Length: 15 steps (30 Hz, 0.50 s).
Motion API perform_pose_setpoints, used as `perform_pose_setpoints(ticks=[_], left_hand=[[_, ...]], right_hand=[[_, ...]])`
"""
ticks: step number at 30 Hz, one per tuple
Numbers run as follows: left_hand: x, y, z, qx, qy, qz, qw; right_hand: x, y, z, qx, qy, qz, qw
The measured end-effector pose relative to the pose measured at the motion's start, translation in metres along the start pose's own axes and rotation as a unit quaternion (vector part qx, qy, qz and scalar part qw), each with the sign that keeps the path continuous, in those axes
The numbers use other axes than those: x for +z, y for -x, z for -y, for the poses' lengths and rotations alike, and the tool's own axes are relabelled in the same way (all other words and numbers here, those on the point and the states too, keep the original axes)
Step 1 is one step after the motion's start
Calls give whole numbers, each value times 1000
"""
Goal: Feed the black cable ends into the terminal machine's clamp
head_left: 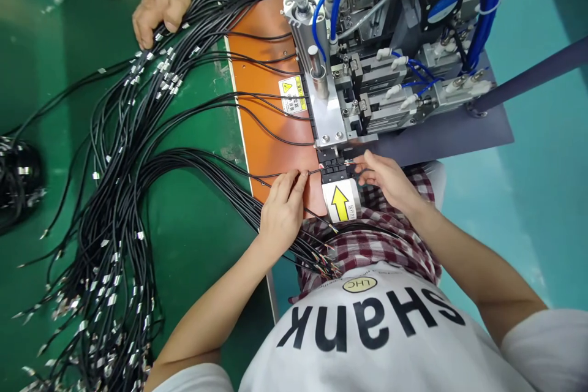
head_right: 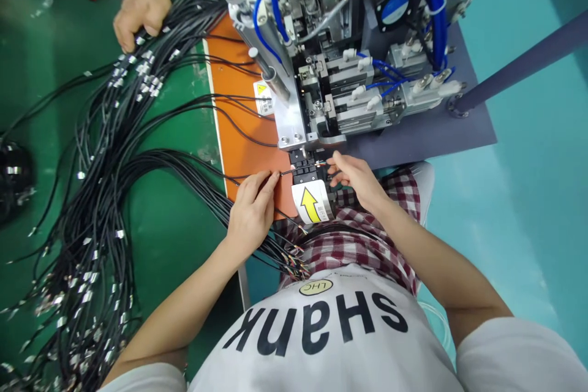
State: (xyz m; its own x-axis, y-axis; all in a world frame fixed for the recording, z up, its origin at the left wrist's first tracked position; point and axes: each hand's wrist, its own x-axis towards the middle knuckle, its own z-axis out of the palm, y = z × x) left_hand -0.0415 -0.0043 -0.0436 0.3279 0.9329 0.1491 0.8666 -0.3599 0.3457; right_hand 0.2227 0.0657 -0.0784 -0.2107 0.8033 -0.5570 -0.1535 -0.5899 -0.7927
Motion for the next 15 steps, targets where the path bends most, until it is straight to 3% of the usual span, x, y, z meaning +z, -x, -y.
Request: perform_pose_setpoints(ticks=[5,10,15], left_hand=[[-1,-4,0,1,6,-1,1000],[-3,-35,4,-28,-2,-18,999],[-32,-50,40,-16,5,-5,1000]], right_hand=[[-25,16,-24,21,-24,-70,997],[-28,22,-33,21,-13,-73,997],[-39,33,-30,-1,18,-81,997]])
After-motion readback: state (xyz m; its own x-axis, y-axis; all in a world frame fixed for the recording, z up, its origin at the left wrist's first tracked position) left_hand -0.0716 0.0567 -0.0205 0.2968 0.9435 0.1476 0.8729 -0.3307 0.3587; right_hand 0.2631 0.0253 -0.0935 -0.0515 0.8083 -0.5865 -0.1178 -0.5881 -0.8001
